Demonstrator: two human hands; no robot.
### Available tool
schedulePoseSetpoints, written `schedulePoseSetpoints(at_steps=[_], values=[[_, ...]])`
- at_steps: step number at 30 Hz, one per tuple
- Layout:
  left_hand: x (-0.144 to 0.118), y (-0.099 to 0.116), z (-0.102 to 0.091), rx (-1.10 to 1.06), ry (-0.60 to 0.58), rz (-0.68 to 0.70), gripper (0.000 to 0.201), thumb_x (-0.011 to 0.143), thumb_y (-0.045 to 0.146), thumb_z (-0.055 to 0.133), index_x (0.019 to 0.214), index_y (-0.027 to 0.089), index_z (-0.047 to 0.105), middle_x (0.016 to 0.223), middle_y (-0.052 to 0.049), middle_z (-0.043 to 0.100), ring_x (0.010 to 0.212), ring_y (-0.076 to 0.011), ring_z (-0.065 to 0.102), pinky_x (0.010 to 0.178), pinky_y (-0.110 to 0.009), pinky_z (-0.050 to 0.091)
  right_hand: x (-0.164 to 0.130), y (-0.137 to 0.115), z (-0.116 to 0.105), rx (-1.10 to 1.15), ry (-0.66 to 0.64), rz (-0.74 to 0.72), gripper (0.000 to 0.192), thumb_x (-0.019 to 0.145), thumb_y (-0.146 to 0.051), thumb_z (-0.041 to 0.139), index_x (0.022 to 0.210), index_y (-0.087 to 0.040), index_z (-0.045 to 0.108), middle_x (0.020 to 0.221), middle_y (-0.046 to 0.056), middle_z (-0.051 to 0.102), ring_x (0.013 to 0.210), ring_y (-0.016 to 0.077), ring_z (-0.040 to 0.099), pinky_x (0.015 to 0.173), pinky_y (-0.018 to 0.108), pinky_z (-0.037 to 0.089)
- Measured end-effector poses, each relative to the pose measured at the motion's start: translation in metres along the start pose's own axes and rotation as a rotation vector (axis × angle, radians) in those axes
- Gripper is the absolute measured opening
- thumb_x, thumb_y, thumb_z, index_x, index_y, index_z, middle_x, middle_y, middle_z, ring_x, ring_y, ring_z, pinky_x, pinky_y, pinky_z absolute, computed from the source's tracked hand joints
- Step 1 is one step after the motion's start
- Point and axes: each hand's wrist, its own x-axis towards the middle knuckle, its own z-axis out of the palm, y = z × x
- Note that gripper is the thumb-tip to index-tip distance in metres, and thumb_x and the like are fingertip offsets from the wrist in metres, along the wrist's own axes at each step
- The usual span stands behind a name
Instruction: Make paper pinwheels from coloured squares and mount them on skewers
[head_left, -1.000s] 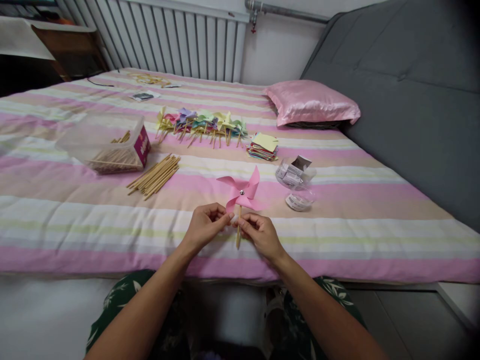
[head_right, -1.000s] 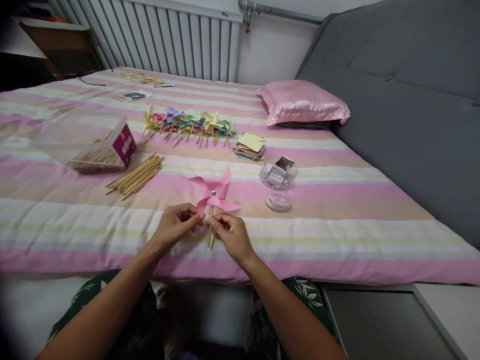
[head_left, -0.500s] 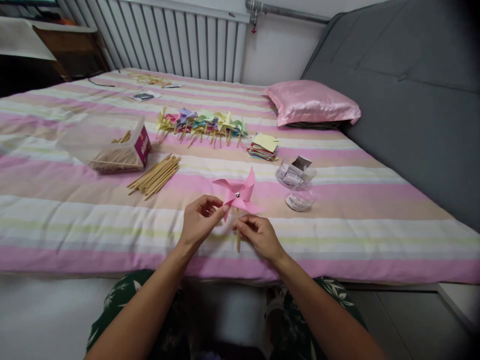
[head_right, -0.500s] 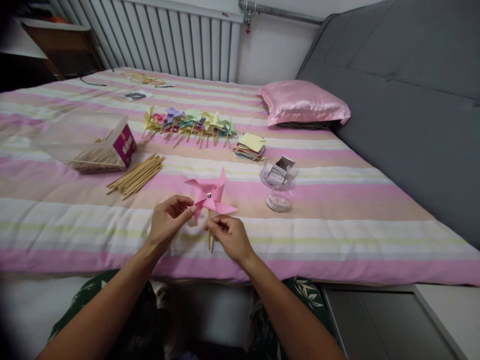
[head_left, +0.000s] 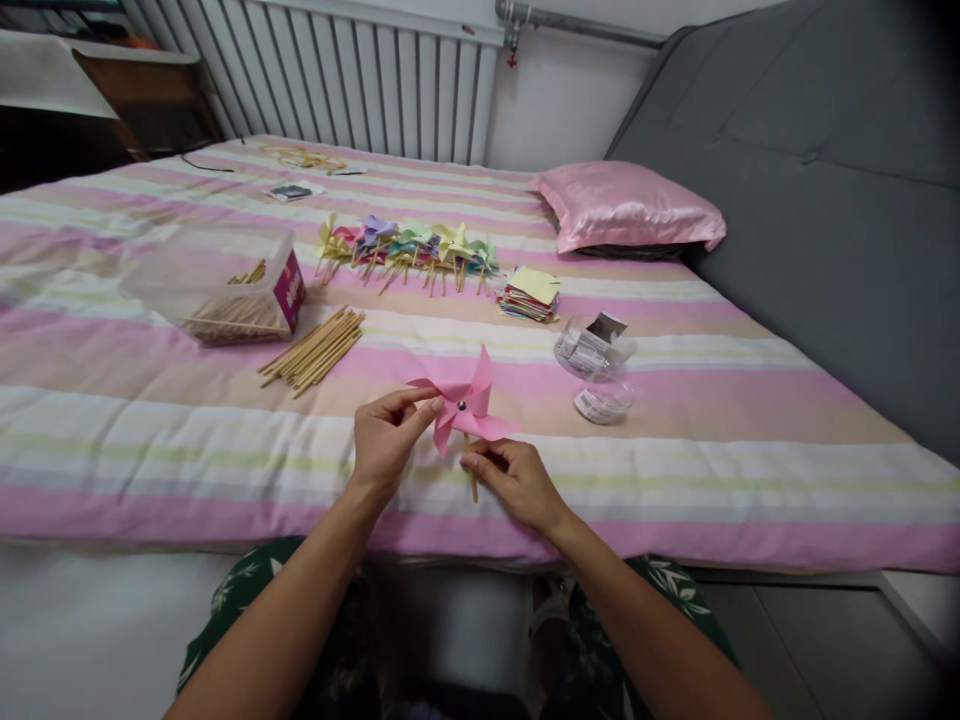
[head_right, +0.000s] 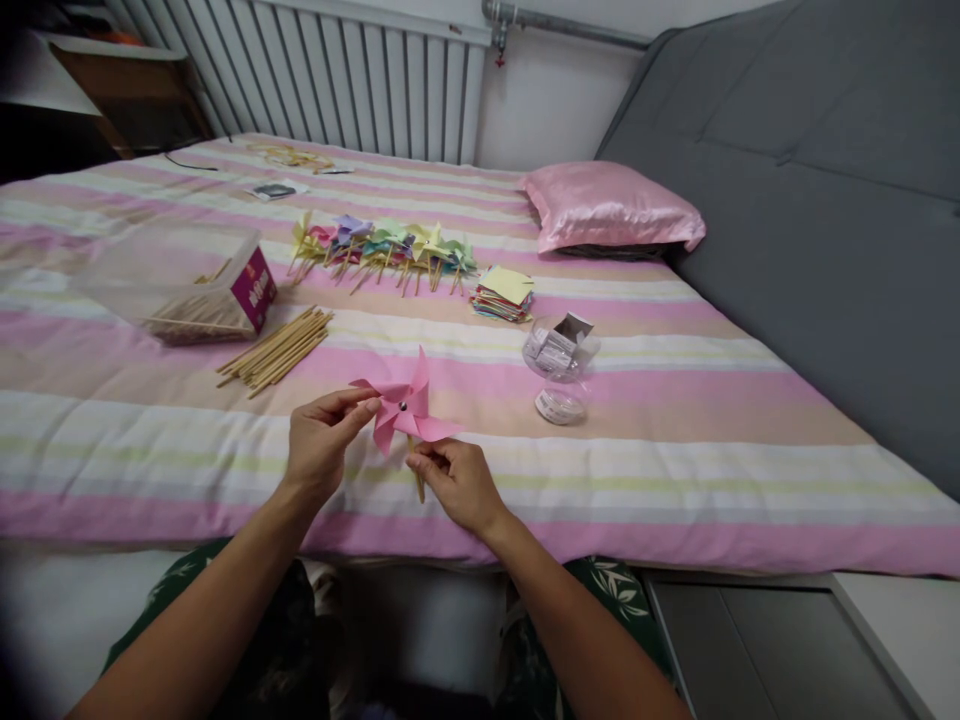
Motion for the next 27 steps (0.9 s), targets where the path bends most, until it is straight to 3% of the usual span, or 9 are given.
schedulePoseSetpoints(at_steps=[5, 8, 13, 17, 22, 27], values=[[0.001, 0.005, -0.003, -0.021, -0.026, -0.017, 0.014, 0.062, 0.028, 0.076, 0.071, 0.019, 0.074, 0.066, -0.001, 0.067, 0.059, -0.0104, 0.053, 0.051, -0.021, 0.038, 0.000, -0.002, 0.001, -0.049, 0.021, -0.010, 0.022, 0.081, -0.034, 0.056, 0.073, -0.018, 0.068, 0.065, 0.001, 0.064, 0.057, 0.0141, 0.051, 0.056, 0.025, 0.037], [0.001, 0.012, -0.006, -0.054, -0.102, -0.125, 0.018, 0.062, 0.030, 0.076, 0.074, 0.018, 0.074, 0.069, -0.002, 0.068, 0.046, -0.0052, 0.042, 0.040, -0.019, 0.028, 0.000, -0.002, 0.001, -0.067, 0.043, 0.001, 0.020, 0.081, -0.034, 0.056, 0.074, -0.018, 0.068, 0.066, 0.001, 0.064, 0.056, 0.0140, 0.051, 0.054, 0.025, 0.037], [0.002, 0.019, -0.008, -0.149, -0.151, -0.289, 0.030, 0.058, 0.034, 0.077, 0.081, 0.015, 0.073, 0.052, 0.002, 0.057, 0.036, 0.0000, 0.021, 0.035, -0.018, 0.012, -0.001, -0.002, 0.001, -0.076, 0.041, -0.023, 0.022, 0.082, -0.034, 0.055, 0.070, -0.018, 0.065, 0.062, 0.000, 0.060, 0.055, 0.0129, 0.048, 0.053, 0.024, 0.035], [0.003, 0.019, -0.010, -0.217, -0.170, -0.320, 0.027, 0.058, 0.032, 0.078, 0.078, 0.015, 0.072, 0.048, 0.005, 0.052, 0.035, 0.0000, 0.021, 0.036, -0.019, 0.011, -0.001, -0.004, 0.001, -0.117, 0.013, -0.046, 0.023, 0.083, -0.030, 0.053, 0.066, -0.017, 0.061, 0.060, -0.001, 0.057, 0.054, 0.0117, 0.047, 0.054, 0.023, 0.035], [0.003, 0.022, -0.013, -0.225, -0.312, -0.350, 0.026, 0.065, 0.032, 0.074, 0.083, 0.014, 0.071, 0.048, 0.006, 0.048, 0.035, 0.0003, 0.019, 0.037, -0.020, 0.008, -0.002, -0.006, 0.002, -0.175, -0.007, -0.103, 0.027, 0.085, -0.025, 0.053, 0.059, -0.018, 0.053, 0.053, -0.003, 0.051, 0.051, 0.0095, 0.045, 0.055, 0.022, 0.033], [0.002, 0.023, -0.015, -0.258, -0.369, -0.366, 0.023, 0.070, 0.033, 0.071, 0.064, 0.014, 0.060, 0.037, 0.010, 0.030, 0.034, -0.0010, 0.018, 0.038, -0.021, 0.007, -0.002, -0.005, 0.003, -0.209, -0.013, -0.117, 0.026, 0.086, -0.026, 0.052, 0.061, -0.018, 0.053, 0.053, -0.003, 0.051, 0.052, 0.0104, 0.046, 0.055, 0.022, 0.033]])
